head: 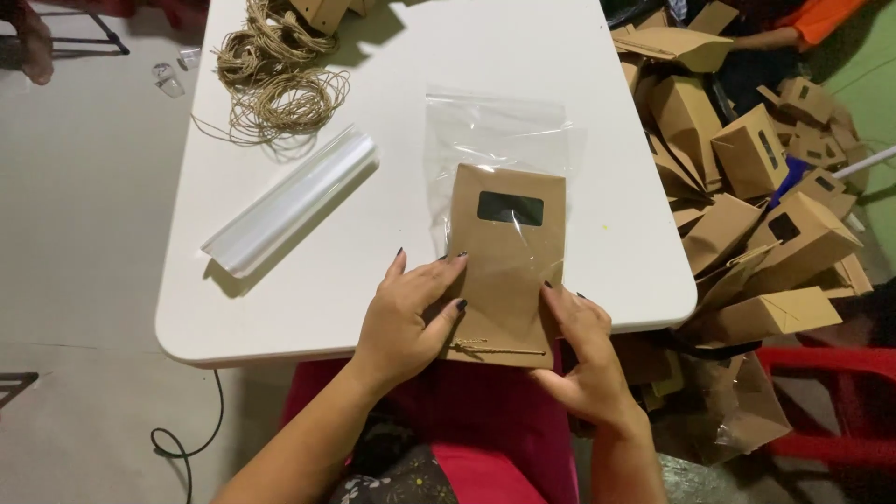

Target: Packaging a small brown cardboard box into a clear plastic sleeve on a white table.

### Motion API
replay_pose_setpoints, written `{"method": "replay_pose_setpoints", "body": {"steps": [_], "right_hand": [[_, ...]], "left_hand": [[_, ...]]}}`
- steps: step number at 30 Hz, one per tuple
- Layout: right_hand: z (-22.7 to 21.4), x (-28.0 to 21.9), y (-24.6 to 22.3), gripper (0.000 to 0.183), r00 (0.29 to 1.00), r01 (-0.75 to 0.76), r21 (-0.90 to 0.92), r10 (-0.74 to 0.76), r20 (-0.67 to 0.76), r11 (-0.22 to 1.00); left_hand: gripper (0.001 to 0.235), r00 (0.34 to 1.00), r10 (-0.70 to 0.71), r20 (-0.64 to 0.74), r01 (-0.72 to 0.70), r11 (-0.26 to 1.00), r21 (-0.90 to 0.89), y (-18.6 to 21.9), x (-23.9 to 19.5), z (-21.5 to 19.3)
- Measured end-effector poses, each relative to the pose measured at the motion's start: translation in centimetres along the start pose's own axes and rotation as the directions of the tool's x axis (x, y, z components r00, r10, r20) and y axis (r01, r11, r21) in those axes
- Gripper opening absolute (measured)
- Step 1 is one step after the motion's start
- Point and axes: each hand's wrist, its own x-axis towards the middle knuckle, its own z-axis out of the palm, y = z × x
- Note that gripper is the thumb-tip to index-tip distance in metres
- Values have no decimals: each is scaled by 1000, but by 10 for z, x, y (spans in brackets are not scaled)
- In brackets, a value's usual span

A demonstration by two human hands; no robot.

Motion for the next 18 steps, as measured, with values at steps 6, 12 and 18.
{"method": "replay_pose_setpoints", "body": {"steps": [6,12,18], "right_hand": [[12,-11,-3,72,970,69,84,-47,-238,994],[12,-9,-17,56,949,101,131,-56,-310,986],[9,-7,-25,48,934,134,186,-62,-351,973]], "left_hand": [[39,982,-76,-175,50,988,-149,0,-6,3],[37,937,-252,-241,172,935,-309,13,0,-7],[41,946,-170,-278,95,960,-262,12,1,-4]]}}
